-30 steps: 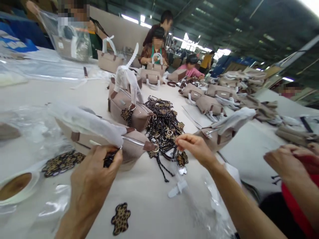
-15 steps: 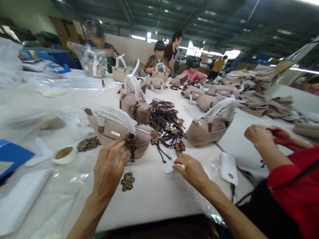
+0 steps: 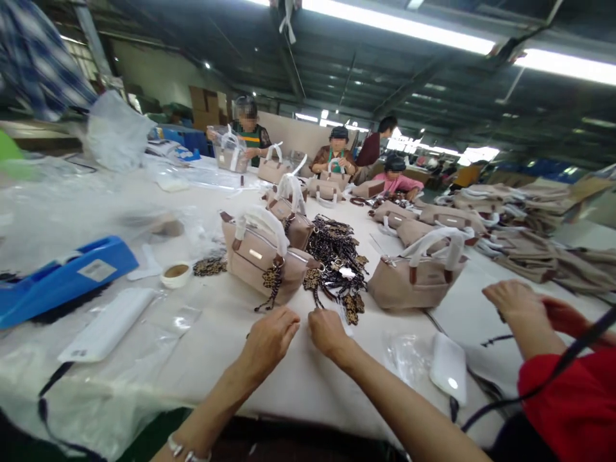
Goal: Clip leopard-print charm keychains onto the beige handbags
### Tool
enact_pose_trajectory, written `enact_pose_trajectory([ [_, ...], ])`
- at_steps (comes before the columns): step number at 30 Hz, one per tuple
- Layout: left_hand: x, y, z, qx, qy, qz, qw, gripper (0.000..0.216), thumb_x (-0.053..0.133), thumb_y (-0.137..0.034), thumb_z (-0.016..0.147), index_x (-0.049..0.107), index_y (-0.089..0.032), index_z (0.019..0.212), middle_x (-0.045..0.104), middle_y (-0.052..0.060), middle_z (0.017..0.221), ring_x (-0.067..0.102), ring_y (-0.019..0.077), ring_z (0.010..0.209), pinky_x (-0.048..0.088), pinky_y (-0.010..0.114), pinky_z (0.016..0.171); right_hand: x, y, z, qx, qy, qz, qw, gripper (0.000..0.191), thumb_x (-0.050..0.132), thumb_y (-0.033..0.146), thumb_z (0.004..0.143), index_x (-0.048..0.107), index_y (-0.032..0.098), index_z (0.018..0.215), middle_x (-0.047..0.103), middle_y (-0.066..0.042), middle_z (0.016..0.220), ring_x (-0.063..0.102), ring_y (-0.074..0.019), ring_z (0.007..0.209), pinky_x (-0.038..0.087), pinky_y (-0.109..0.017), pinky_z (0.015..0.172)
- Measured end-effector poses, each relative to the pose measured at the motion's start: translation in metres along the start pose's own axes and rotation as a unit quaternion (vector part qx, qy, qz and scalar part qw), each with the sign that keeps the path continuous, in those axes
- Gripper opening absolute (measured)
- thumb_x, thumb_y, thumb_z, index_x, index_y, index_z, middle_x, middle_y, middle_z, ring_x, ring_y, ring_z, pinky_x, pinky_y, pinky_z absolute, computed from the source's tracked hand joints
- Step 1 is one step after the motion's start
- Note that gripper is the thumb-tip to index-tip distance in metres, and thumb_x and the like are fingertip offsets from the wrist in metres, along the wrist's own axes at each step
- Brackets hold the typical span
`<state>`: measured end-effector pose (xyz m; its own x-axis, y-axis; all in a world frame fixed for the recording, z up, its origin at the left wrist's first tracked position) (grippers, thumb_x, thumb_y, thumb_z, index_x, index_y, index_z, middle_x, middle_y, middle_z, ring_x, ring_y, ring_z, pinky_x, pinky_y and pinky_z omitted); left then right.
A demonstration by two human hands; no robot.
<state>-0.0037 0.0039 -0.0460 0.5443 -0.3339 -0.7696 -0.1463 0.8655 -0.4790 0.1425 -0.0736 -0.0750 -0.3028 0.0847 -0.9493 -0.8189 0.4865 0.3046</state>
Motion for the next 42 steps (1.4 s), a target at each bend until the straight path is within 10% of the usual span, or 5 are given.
enact_pose_trajectory([
  [5, 0.028, -0.001, 0.009, -0.134, 0.068, -0.204, 0.967, 0.025, 0.053, -0.018, 0.080, 0.059, -0.018, 0.105, 0.064, 0.007, 0.108, 0.063, 0.0163, 0.077, 0.051, 0.033, 0.076, -0.030, -0.028, 0.000, 0.068, -0.055, 0.217, 0.972, 0.012, 0.054, 0.024, 0.076, 0.062, 0.016, 0.073, 0.071, -0.009, 0.074, 0.069, -0.0241, 0.078, 0.053, -0.030, 0.061],
  [13, 0.101, -0.050, 0.051, -0.169, 0.206, -0.600, 0.755, 0.047, 0.062, -0.039, 0.073, 0.053, -0.016, 0.114, 0.062, 0.010, 0.108, 0.064, 0.0150, 0.077, 0.052, 0.029, 0.065, -0.065, -0.041, -0.020, 0.099, -0.105, 0.528, 0.837, 0.029, 0.064, 0.045, 0.071, 0.052, 0.019, 0.079, 0.068, -0.002, 0.073, 0.068, -0.0168, 0.064, 0.056, -0.027, 0.054],
  [21, 0.135, -0.053, 0.052, -0.142, 0.220, -0.539, 0.800, 0.050, 0.042, -0.061, 0.082, 0.057, -0.014, 0.073, 0.058, 0.003, 0.067, 0.055, 0.0122, 0.055, 0.043, 0.026, 0.055, -0.076, -0.042, -0.026, 0.107, -0.103, 0.612, 0.777, 0.045, 0.080, 0.044, 0.063, 0.062, 0.015, 0.093, 0.068, -0.003, 0.068, 0.067, -0.0166, 0.063, 0.054, -0.024, 0.050],
  [35, 0.143, -0.049, 0.039, -0.090, 0.216, -0.340, 0.911, 0.033, 0.039, -0.029, 0.085, 0.053, -0.019, 0.057, 0.052, 0.001, 0.058, 0.046, 0.0152, 0.059, 0.041, 0.029, 0.066, -0.132, -0.035, -0.038, 0.058, -0.242, 0.613, 0.750, 0.031, 0.082, 0.038, 0.061, 0.068, 0.019, 0.081, 0.070, -0.004, 0.091, 0.068, -0.0204, 0.083, 0.056, -0.023, 0.048],
  [42, 0.118, -0.053, 0.032, -0.028, 0.193, -0.290, 0.937, 0.037, 0.062, -0.032, 0.078, 0.060, -0.020, 0.113, 0.063, 0.007, 0.109, 0.057, 0.0227, 0.096, 0.044, 0.033, 0.088, -0.199, 0.002, -0.059, -0.069, -0.377, 0.589, 0.712, 0.023, 0.080, 0.033, 0.067, 0.066, 0.022, 0.082, 0.069, 0.001, 0.076, 0.067, -0.0134, 0.065, 0.058, -0.026, 0.059],
])
Point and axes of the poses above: each hand's wrist, its own z-axis towards the middle knuckle, its own x-axis out of the palm, y = z × x, the point moved 3 cm from there along z, towards the middle knuckle
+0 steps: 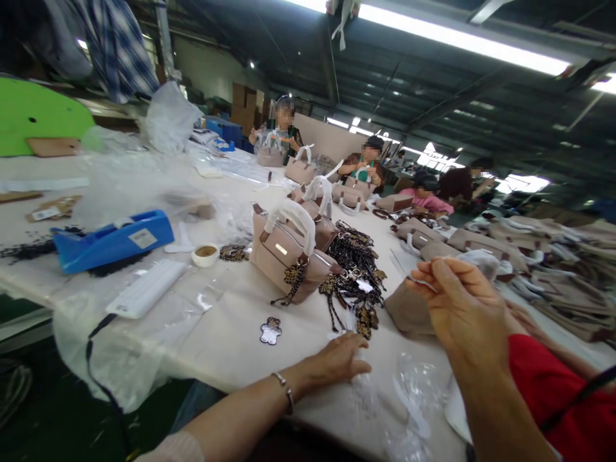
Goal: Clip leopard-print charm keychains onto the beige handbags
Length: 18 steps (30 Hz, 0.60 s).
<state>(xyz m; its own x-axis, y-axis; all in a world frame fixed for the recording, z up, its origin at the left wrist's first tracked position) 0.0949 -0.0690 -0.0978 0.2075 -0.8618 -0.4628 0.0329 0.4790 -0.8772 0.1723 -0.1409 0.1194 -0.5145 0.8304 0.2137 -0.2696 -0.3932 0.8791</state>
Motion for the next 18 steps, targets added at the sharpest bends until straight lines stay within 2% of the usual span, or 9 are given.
enact_pose_trajectory([
  [2, -0.016, -0.008, -0.015, 0.051, -0.009, 0.047, 0.998, 0.060, 0.069, -0.032, 0.075, 0.047, -0.024, 0.131, 0.054, 0.008, 0.129, 0.053, 0.0247, 0.111, 0.042, 0.033, 0.095, 0.003, 0.005, -0.011, -0.033, 0.004, -0.081, 0.996, 0.021, 0.077, 0.035, 0.071, 0.068, 0.023, 0.084, 0.068, 0.000, 0.074, 0.065, -0.0137, 0.065, 0.057, -0.027, 0.061],
  [3, -0.026, -0.012, -0.024, 0.072, -0.016, 0.081, 0.994, 0.060, 0.067, -0.030, 0.077, 0.045, -0.026, 0.132, 0.052, 0.008, 0.132, 0.053, 0.0247, 0.114, 0.043, 0.033, 0.095, 0.004, 0.003, -0.018, -0.040, 0.014, -0.134, 0.990, 0.021, 0.076, 0.037, 0.072, 0.069, 0.023, 0.086, 0.068, -0.001, 0.074, 0.064, -0.0144, 0.065, 0.055, -0.027, 0.061],
  [5, -0.050, -0.014, -0.042, 0.081, -0.051, 0.147, 0.984, 0.041, 0.060, -0.024, 0.083, 0.052, -0.027, 0.123, 0.057, 0.006, 0.124, 0.056, 0.0227, 0.110, 0.045, 0.030, 0.090, 0.006, -0.007, -0.031, -0.037, 0.043, -0.230, 0.972, 0.024, 0.074, 0.042, 0.072, 0.071, 0.022, 0.087, 0.068, -0.002, 0.071, 0.062, -0.0157, 0.065, 0.053, -0.026, 0.059],
  [7, -0.080, -0.011, -0.058, 0.047, -0.136, 0.185, 0.972, 0.022, 0.052, -0.020, 0.088, 0.058, -0.025, 0.108, 0.063, 0.005, 0.107, 0.061, 0.0190, 0.096, 0.046, 0.028, 0.083, 0.009, -0.022, -0.042, -0.015, 0.077, -0.270, 0.960, 0.026, 0.072, 0.045, 0.073, 0.072, 0.022, 0.085, 0.067, -0.002, 0.070, 0.060, -0.0167, 0.063, 0.050, -0.025, 0.055],
  [9, -0.112, -0.008, -0.072, 0.009, -0.254, 0.197, 0.947, 0.013, 0.048, -0.022, 0.090, 0.058, -0.022, 0.098, 0.063, 0.003, 0.093, 0.061, 0.0160, 0.081, 0.047, 0.027, 0.076, 0.017, -0.037, -0.049, 0.006, 0.111, -0.263, 0.959, 0.027, 0.070, 0.046, 0.074, 0.071, 0.021, 0.083, 0.067, -0.003, 0.070, 0.059, -0.0170, 0.063, 0.049, -0.025, 0.054],
  [11, -0.141, -0.007, -0.079, -0.015, -0.355, 0.200, 0.913, 0.011, 0.049, -0.028, 0.091, 0.057, -0.021, 0.093, 0.061, 0.002, 0.085, 0.058, 0.0151, 0.073, 0.046, 0.027, 0.072, 0.028, -0.049, -0.055, 0.021, 0.149, -0.252, 0.956, 0.026, 0.066, 0.045, 0.079, 0.070, 0.019, 0.084, 0.067, -0.003, 0.073, 0.059, -0.0170, 0.065, 0.048, -0.025, 0.057],
  [13, -0.162, -0.007, -0.080, -0.033, -0.413, 0.209, 0.886, 0.014, 0.054, -0.034, 0.088, 0.056, -0.021, 0.092, 0.060, 0.001, 0.083, 0.058, 0.0162, 0.074, 0.046, 0.028, 0.071, 0.041, -0.057, -0.059, 0.015, 0.187, -0.257, 0.948, 0.024, 0.061, 0.041, 0.084, 0.069, 0.019, 0.085, 0.067, -0.004, 0.076, 0.060, -0.0169, 0.069, 0.048, -0.025, 0.061],
  [15, -0.173, -0.009, -0.074, -0.053, -0.428, 0.222, 0.875, 0.018, 0.058, -0.037, 0.086, 0.056, -0.021, 0.094, 0.062, 0.002, 0.086, 0.059, 0.0179, 0.079, 0.046, 0.030, 0.073, 0.055, -0.061, -0.061, -0.019, 0.210, -0.277, 0.937, 0.020, 0.058, 0.036, 0.087, 0.069, 0.019, 0.084, 0.066, -0.003, 0.079, 0.060, -0.0166, 0.071, 0.047, -0.026, 0.064],
  [18, -0.176, -0.010, -0.062, -0.080, -0.409, 0.229, 0.880, 0.015, 0.060, -0.033, 0.084, 0.057, -0.022, 0.094, 0.065, 0.002, 0.090, 0.060, 0.0196, 0.085, 0.044, 0.030, 0.075, 0.075, -0.067, -0.063, -0.084, 0.228, -0.315, 0.917, 0.014, 0.058, 0.027, 0.087, 0.068, 0.020, 0.080, 0.065, -0.002, 0.077, 0.059, -0.0158, 0.071, 0.045, -0.026, 0.066],
])
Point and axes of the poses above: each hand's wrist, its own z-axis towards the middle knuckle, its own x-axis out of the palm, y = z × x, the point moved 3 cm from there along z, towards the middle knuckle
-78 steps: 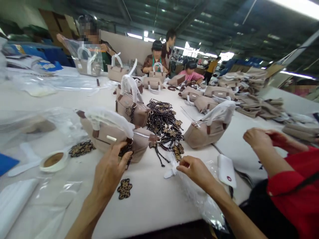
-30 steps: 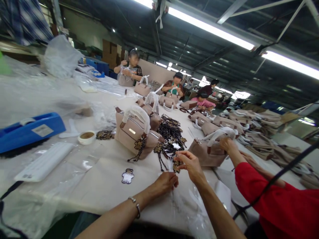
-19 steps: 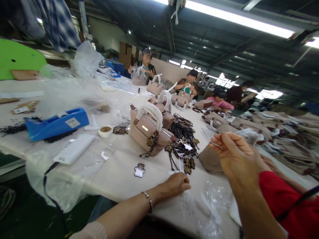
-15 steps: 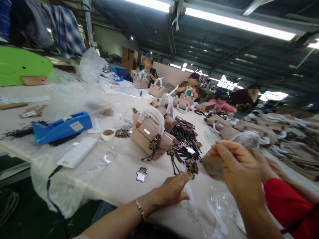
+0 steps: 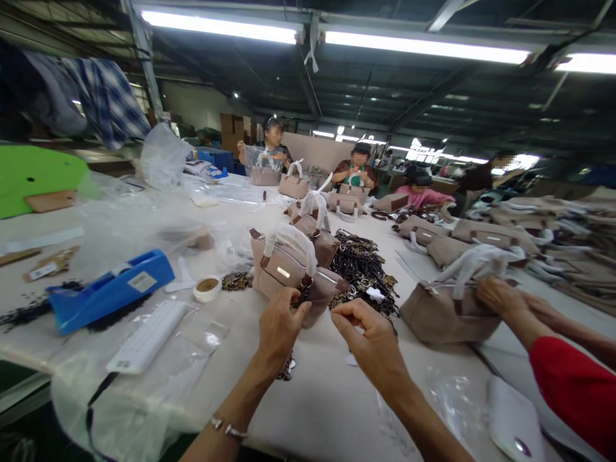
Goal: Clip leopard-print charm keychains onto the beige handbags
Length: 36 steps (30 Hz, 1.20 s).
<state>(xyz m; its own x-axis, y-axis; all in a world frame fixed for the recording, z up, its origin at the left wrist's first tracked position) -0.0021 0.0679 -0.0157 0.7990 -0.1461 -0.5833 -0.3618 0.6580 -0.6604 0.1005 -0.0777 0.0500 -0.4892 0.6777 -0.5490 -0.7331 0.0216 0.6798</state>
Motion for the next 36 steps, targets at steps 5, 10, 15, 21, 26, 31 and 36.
enact_pose_trajectory([
  [5, 0.011, -0.003, 0.003, -0.035, 0.019, 0.000, 0.999, 0.016, 0.058, -0.028, 0.084, 0.058, -0.022, 0.099, 0.068, 0.002, 0.095, 0.062, 0.0196, 0.086, 0.043, 0.029, 0.074, 0.027, 0.003, 0.014, -0.067, 0.010, -0.058, 0.996, 0.012, 0.058, 0.018, 0.086, 0.066, 0.019, 0.078, 0.063, -0.001, 0.077, 0.058, -0.0143, 0.071, 0.044, -0.025, 0.069],
  [10, 0.012, -0.002, 0.007, -0.047, 0.014, -0.008, 0.999, 0.009, 0.057, -0.027, 0.083, 0.059, -0.021, 0.090, 0.067, 0.003, 0.090, 0.062, 0.0206, 0.085, 0.042, 0.030, 0.073, 0.043, -0.006, 0.029, -0.085, 0.016, -0.142, 0.986, 0.013, 0.056, 0.014, 0.086, 0.064, 0.019, 0.078, 0.062, -0.002, 0.078, 0.059, -0.0158, 0.075, 0.042, -0.026, 0.071],
  [15, 0.008, 0.004, 0.009, -0.090, 0.026, -0.140, 0.986, 0.011, 0.058, -0.027, 0.080, 0.060, -0.020, 0.087, 0.068, 0.001, 0.082, 0.063, 0.0187, 0.078, 0.045, 0.029, 0.072, 0.050, -0.015, 0.039, -0.095, 0.030, -0.233, 0.967, 0.015, 0.055, 0.013, 0.086, 0.063, 0.019, 0.075, 0.061, -0.002, 0.075, 0.057, -0.0165, 0.070, 0.040, -0.027, 0.067],
  [21, 0.003, 0.005, 0.011, -0.126, 0.067, -0.249, 0.958, 0.018, 0.060, -0.030, 0.078, 0.065, -0.020, 0.092, 0.072, 0.001, 0.081, 0.067, 0.0179, 0.075, 0.048, 0.028, 0.072, 0.060, -0.013, 0.045, -0.101, 0.049, -0.299, 0.948, 0.016, 0.057, 0.014, 0.085, 0.062, 0.020, 0.072, 0.064, -0.003, 0.075, 0.058, -0.0168, 0.069, 0.038, -0.027, 0.063],
  [26, 0.001, 0.004, 0.009, -0.114, 0.056, -0.238, 0.963, 0.018, 0.060, -0.030, 0.080, 0.065, -0.021, 0.094, 0.073, 0.000, 0.082, 0.066, 0.0171, 0.073, 0.049, 0.027, 0.070, 0.062, -0.014, 0.048, -0.097, 0.060, -0.321, 0.940, 0.016, 0.056, 0.014, 0.084, 0.062, 0.020, 0.071, 0.065, -0.002, 0.076, 0.059, -0.0159, 0.068, 0.036, -0.027, 0.061],
  [31, 0.003, 0.007, 0.007, -0.095, 0.051, -0.218, 0.970, 0.016, 0.059, -0.029, 0.081, 0.066, -0.023, 0.094, 0.072, 0.000, 0.084, 0.066, 0.0168, 0.076, 0.049, 0.027, 0.072, 0.060, -0.015, 0.052, -0.093, 0.074, -0.330, 0.937, 0.016, 0.056, 0.015, 0.085, 0.062, 0.020, 0.072, 0.065, -0.002, 0.076, 0.059, -0.0156, 0.069, 0.036, -0.027, 0.062],
  [36, 0.002, 0.004, 0.006, -0.088, 0.053, -0.210, 0.972, 0.020, 0.059, -0.027, 0.081, 0.064, -0.023, 0.100, 0.071, 0.000, 0.087, 0.065, 0.0168, 0.078, 0.048, 0.027, 0.073, 0.062, -0.012, 0.056, -0.097, 0.096, -0.343, 0.929, 0.013, 0.056, 0.017, 0.087, 0.064, 0.020, 0.077, 0.066, -0.002, 0.082, 0.060, -0.0157, 0.071, 0.036, -0.026, 0.061],
])
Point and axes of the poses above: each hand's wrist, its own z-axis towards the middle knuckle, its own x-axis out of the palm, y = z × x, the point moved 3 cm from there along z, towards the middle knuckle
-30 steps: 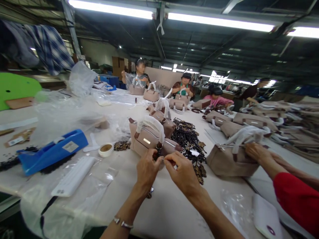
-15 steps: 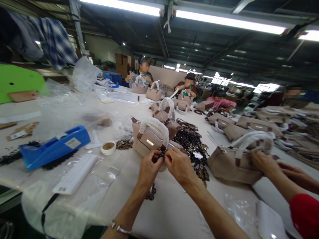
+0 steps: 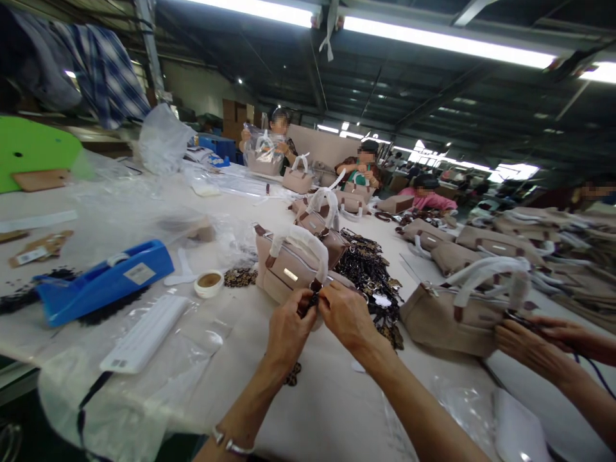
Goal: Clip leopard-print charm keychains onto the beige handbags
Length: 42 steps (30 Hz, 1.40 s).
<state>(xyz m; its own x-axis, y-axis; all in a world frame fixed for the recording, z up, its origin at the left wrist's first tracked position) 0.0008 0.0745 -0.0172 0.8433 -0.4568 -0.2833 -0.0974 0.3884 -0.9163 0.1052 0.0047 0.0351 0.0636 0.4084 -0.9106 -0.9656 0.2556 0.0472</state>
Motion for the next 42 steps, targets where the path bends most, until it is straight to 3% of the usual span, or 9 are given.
enact_pose_trajectory([
  [6, -0.001, 0.007, 0.011, -0.008, 0.039, -0.113, 0.993, 0.021, 0.052, -0.037, 0.086, 0.062, -0.018, 0.087, 0.067, 0.001, 0.081, 0.062, 0.0153, 0.075, 0.048, 0.026, 0.071, 0.003, 0.002, -0.001, 0.001, -0.003, 0.024, 1.000, 0.015, 0.053, 0.015, 0.090, 0.063, 0.020, 0.080, 0.065, -0.004, 0.085, 0.060, -0.0159, 0.074, 0.038, -0.026, 0.062],
  [9, 0.003, 0.019, 0.020, -0.064, 0.047, -0.165, 0.983, 0.024, 0.059, -0.040, 0.079, 0.059, -0.016, 0.078, 0.062, -0.001, 0.069, 0.058, 0.0139, 0.065, 0.046, 0.024, 0.060, 0.005, 0.002, -0.004, -0.001, -0.014, 0.047, 0.999, 0.017, 0.051, 0.014, 0.091, 0.062, 0.020, 0.080, 0.064, -0.004, 0.085, 0.060, -0.0156, 0.075, 0.040, -0.025, 0.065],
  [13, 0.011, 0.030, 0.024, -0.159, 0.098, -0.273, 0.944, 0.032, 0.070, -0.043, 0.067, 0.057, -0.015, 0.077, 0.058, -0.003, 0.065, 0.054, 0.0110, 0.058, 0.045, 0.023, 0.057, 0.007, 0.001, -0.006, -0.006, -0.019, 0.075, 0.997, 0.018, 0.050, 0.012, 0.091, 0.062, 0.019, 0.079, 0.063, -0.003, 0.082, 0.060, -0.0154, 0.076, 0.042, -0.025, 0.069],
  [16, 0.009, 0.029, 0.023, -0.164, 0.115, -0.294, 0.935, 0.034, 0.071, -0.045, 0.066, 0.055, -0.016, 0.073, 0.054, -0.004, 0.065, 0.052, 0.0103, 0.059, 0.045, 0.023, 0.059, 0.007, 0.001, -0.008, -0.014, -0.012, 0.098, 0.995, 0.018, 0.051, 0.011, 0.091, 0.062, 0.019, 0.079, 0.062, -0.004, 0.082, 0.059, -0.0157, 0.076, 0.043, -0.025, 0.070],
  [23, -0.014, 0.008, 0.007, -0.033, 0.001, -0.094, 0.995, 0.021, 0.053, -0.038, 0.085, 0.055, -0.019, 0.078, 0.056, -0.002, 0.069, 0.053, 0.0142, 0.066, 0.041, 0.025, 0.063, -0.006, -0.001, -0.012, -0.028, -0.075, 0.200, 0.977, 0.015, 0.057, 0.012, 0.087, 0.066, 0.020, 0.097, 0.065, -0.006, 0.093, 0.060, -0.0187, 0.089, 0.048, -0.031, 0.083],
  [32, -0.017, 0.008, -0.001, -0.005, 0.058, -0.149, 0.987, 0.024, 0.051, -0.040, 0.088, 0.054, -0.019, 0.076, 0.059, -0.001, 0.071, 0.057, 0.0152, 0.069, 0.046, 0.026, 0.066, 0.000, -0.003, -0.011, -0.076, -0.072, 0.289, 0.952, 0.010, 0.062, 0.017, 0.086, 0.070, 0.022, 0.084, 0.067, -0.005, 0.097, 0.063, -0.0166, 0.092, 0.051, -0.030, 0.085],
  [36, -0.021, 0.012, 0.008, 0.052, -0.037, 0.001, 0.998, 0.014, 0.053, -0.032, 0.086, 0.060, -0.021, 0.091, 0.065, 0.004, 0.091, 0.059, 0.0206, 0.088, 0.046, 0.033, 0.082, -0.001, -0.003, -0.010, -0.089, -0.052, 0.292, 0.951, 0.013, 0.055, 0.017, 0.090, 0.064, 0.021, 0.082, 0.067, -0.006, 0.100, 0.062, -0.0171, 0.096, 0.050, -0.031, 0.086],
  [38, -0.017, 0.010, 0.012, 0.095, -0.040, 0.078, 0.992, 0.015, 0.059, -0.025, 0.082, 0.061, -0.022, 0.096, 0.065, 0.005, 0.098, 0.057, 0.0233, 0.098, 0.044, 0.037, 0.089, -0.002, -0.002, -0.009, -0.098, -0.040, 0.289, 0.952, 0.014, 0.051, 0.017, 0.091, 0.061, 0.021, 0.083, 0.066, -0.006, 0.102, 0.061, -0.0171, 0.096, 0.049, -0.031, 0.085],
  [42, -0.006, 0.006, 0.018, 0.128, -0.013, 0.158, 0.979, 0.008, 0.060, -0.020, 0.080, 0.062, -0.021, 0.088, 0.065, 0.004, 0.090, 0.057, 0.0241, 0.095, 0.043, 0.038, 0.089, -0.001, -0.003, -0.008, -0.082, -0.023, 0.286, 0.954, 0.013, 0.049, 0.018, 0.092, 0.060, 0.021, 0.087, 0.066, -0.004, 0.094, 0.060, -0.0163, 0.087, 0.048, -0.028, 0.079],
])
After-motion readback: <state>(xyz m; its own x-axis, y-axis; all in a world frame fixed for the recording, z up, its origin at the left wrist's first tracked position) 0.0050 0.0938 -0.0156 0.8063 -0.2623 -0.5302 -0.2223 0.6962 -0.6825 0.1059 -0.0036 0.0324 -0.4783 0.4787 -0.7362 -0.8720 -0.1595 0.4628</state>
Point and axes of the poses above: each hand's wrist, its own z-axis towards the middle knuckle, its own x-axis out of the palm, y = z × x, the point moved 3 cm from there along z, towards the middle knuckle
